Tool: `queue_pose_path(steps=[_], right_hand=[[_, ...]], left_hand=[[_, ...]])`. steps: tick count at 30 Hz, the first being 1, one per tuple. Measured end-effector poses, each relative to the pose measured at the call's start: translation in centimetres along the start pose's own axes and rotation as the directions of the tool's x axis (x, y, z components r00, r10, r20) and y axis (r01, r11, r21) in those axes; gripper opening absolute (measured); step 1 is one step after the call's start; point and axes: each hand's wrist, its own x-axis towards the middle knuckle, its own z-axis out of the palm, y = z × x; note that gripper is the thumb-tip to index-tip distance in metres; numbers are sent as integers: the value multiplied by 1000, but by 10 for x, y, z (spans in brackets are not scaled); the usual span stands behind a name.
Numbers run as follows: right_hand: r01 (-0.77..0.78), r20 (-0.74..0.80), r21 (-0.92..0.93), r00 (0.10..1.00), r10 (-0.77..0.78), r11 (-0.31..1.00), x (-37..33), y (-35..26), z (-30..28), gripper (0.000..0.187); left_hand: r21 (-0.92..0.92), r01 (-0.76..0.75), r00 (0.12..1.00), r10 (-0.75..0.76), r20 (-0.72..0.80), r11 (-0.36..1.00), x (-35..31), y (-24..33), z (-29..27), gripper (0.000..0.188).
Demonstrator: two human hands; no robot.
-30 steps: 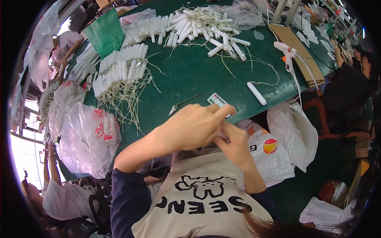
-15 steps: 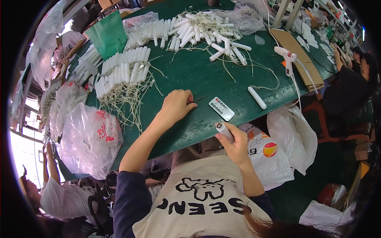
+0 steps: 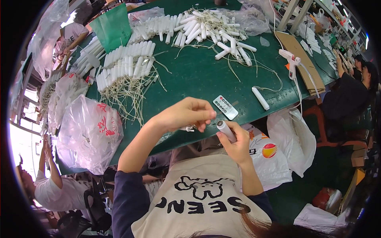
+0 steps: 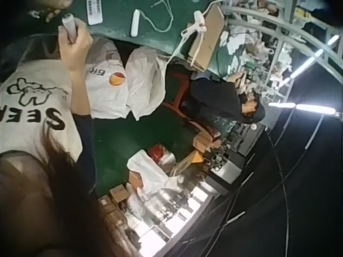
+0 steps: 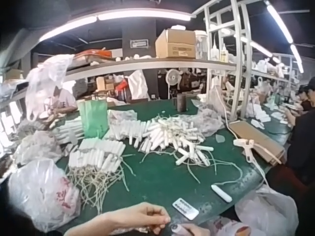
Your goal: Assembling white cylindrical components onto rods using a glue gun at a manufacturing workstation.
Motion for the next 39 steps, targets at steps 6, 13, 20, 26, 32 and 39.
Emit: queue_pose_path(steps=[6,13,20,26,32,39], right_hand=[[32,12,-13,999,-32,999,-1,0,-1,22],[56,3,-33,998,-56,998,-1,1,-4,20],[106,7,-15,994,-106,994,-2,6,-4,21],[100,32,42,994,-101,994,-4,16,-4,20],[-120,245,323,969,40,939,-2,22,-6,25],[-124,240,656,969,-51,745,31,43,-21,22]], left_hand=[[-67,57,994,-51,98,996,3,-3,9,21],[-85,82,986,-69,150,993,9,-6,6,22],[-93,113,958,-83,275,989,14,-7,7,27],[-93,148,922,-103,372,985,18,-10,6,32],[-126,106,908,-44,416,986,17,-16,6,30],[-162,82,949,-27,314,983,9,-20,1,26]])
